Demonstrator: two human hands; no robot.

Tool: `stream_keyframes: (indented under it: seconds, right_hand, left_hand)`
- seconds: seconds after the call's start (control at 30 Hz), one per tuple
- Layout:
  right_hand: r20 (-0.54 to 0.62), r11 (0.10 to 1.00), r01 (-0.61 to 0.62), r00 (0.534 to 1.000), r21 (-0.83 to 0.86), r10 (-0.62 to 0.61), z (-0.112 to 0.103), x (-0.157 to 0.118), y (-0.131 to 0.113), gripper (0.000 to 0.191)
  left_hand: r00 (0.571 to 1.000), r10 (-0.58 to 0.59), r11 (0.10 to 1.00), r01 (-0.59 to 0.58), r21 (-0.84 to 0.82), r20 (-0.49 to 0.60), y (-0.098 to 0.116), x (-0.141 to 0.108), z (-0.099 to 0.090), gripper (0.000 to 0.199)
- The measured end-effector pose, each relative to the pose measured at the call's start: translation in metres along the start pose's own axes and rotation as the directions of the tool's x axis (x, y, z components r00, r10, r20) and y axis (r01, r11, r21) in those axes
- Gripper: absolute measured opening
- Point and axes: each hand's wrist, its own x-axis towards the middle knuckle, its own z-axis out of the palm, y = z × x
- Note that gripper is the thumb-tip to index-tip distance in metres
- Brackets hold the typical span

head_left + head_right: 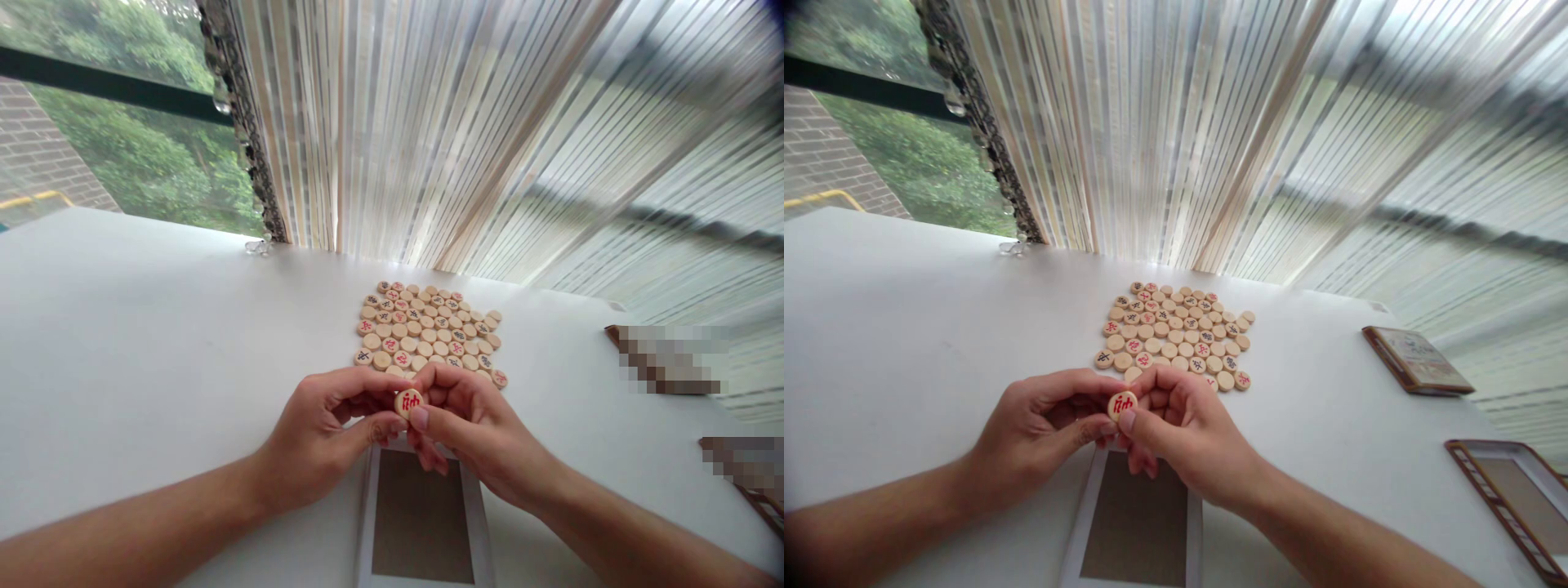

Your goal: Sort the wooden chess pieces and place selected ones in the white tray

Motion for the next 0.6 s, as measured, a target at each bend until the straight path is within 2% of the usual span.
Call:
stream_keyframes:
  seconds: [0.13,0.3,0.6]
  right_hand:
    - [-0.009,1.0,-0.015,1.0,-0.008,0.015,0.0006,0.0002,0.0012,0.044]
    - [-0.025,0.999,-0.031,0.999,-0.019,0.031,0.0008,0.0003,0.0032,0.046]
    - [-0.038,0.999,-0.012,0.999,-0.043,0.01,0.0048,-0.0013,-0.0019,0.041]
  left_hand:
    - [0.999,0.036,0.997,-0.037,0.07,0.012,0.0007,-0.0015,-0.0007,0.028]
    - [0.994,0.102,0.965,-0.106,0.239,0.029,0.0023,-0.0025,-0.0014,0.027]
    - [0.995,0.092,0.988,-0.096,0.119,0.038,0.0,-0.0018,-0.0001,0.028]
